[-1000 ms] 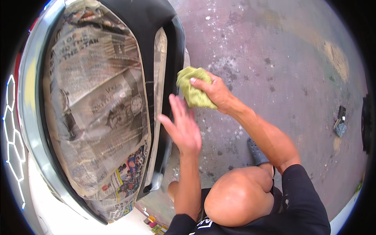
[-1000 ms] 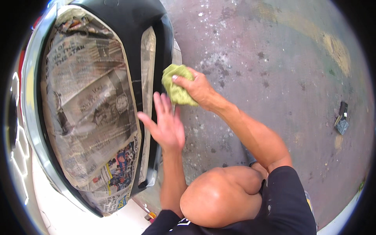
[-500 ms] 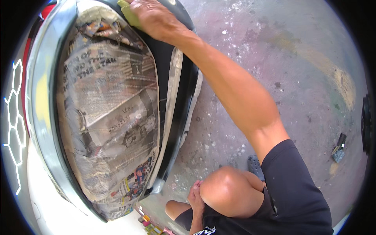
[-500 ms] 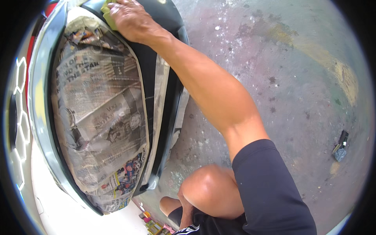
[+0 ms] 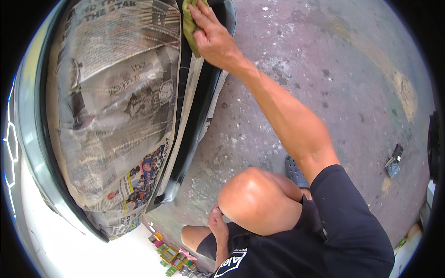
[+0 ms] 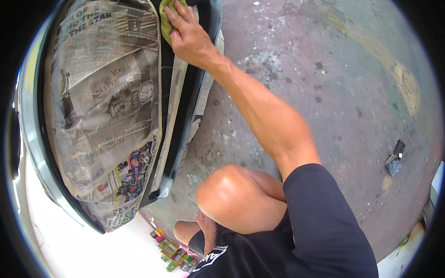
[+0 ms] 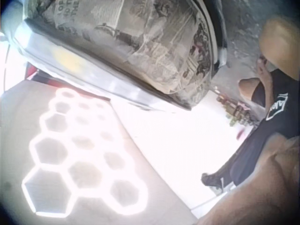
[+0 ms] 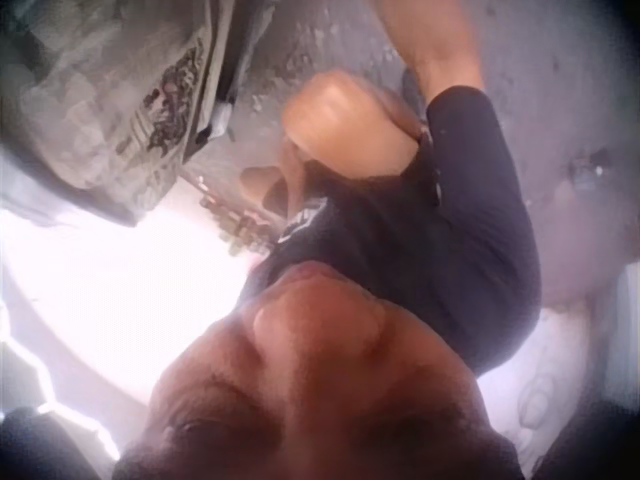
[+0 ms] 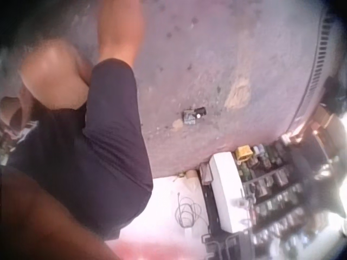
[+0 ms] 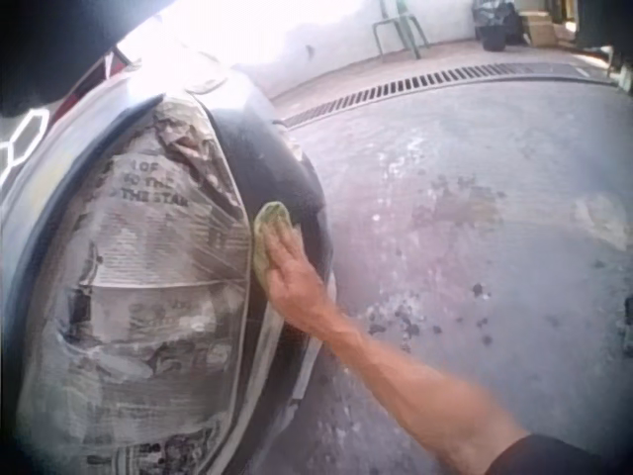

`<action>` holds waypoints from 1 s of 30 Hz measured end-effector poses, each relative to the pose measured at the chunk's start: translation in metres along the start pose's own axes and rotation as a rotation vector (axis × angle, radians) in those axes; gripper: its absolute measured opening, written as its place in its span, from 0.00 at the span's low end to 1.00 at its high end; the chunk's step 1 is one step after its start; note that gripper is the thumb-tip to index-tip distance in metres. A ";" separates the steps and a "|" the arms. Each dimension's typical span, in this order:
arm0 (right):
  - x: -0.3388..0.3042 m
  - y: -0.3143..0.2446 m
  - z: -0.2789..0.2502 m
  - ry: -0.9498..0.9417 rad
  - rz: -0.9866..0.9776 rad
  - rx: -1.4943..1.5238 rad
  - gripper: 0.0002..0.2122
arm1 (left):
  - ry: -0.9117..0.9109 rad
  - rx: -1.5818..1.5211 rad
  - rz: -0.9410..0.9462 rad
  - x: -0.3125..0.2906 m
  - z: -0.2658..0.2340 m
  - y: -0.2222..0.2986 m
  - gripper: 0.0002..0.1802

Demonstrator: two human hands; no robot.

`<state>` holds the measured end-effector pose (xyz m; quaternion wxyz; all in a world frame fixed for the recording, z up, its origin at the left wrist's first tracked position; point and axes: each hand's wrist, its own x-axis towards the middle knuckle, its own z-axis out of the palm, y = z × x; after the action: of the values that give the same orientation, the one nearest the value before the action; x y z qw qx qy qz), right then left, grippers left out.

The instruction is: The person cleans a black vehicle part covered with newspaper using a green cloth and a small black pad. They wipe the surface, dip the cloth in a bucket of water, and continue scrubbing the part.

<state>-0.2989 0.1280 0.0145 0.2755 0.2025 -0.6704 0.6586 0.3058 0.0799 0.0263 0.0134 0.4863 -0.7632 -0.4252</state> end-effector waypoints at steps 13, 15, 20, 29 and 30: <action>-0.147 -0.099 0.034 -0.236 0.300 0.060 0.34 | 0.078 -0.174 0.039 -0.033 -0.025 -0.040 0.32; -0.157 -0.110 0.036 -0.243 0.334 0.082 0.34 | 0.102 -0.213 0.023 -0.035 -0.029 -0.041 0.31; -0.180 -0.138 0.042 -0.301 0.397 0.061 0.34 | 0.177 -0.277 0.028 -0.037 -0.039 -0.049 0.32; -0.215 -0.185 0.056 -0.451 0.644 0.139 0.33 | 0.199 -0.323 0.073 -0.038 -0.049 -0.049 0.33; -0.219 -0.186 0.057 -0.473 0.669 0.139 0.33 | 0.215 -0.336 0.068 -0.039 -0.050 -0.049 0.33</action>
<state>-0.0192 0.0418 0.0201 -0.1298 0.1372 -0.6978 0.6909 0.3841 0.0697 0.0408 0.1900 0.4935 -0.6919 -0.4915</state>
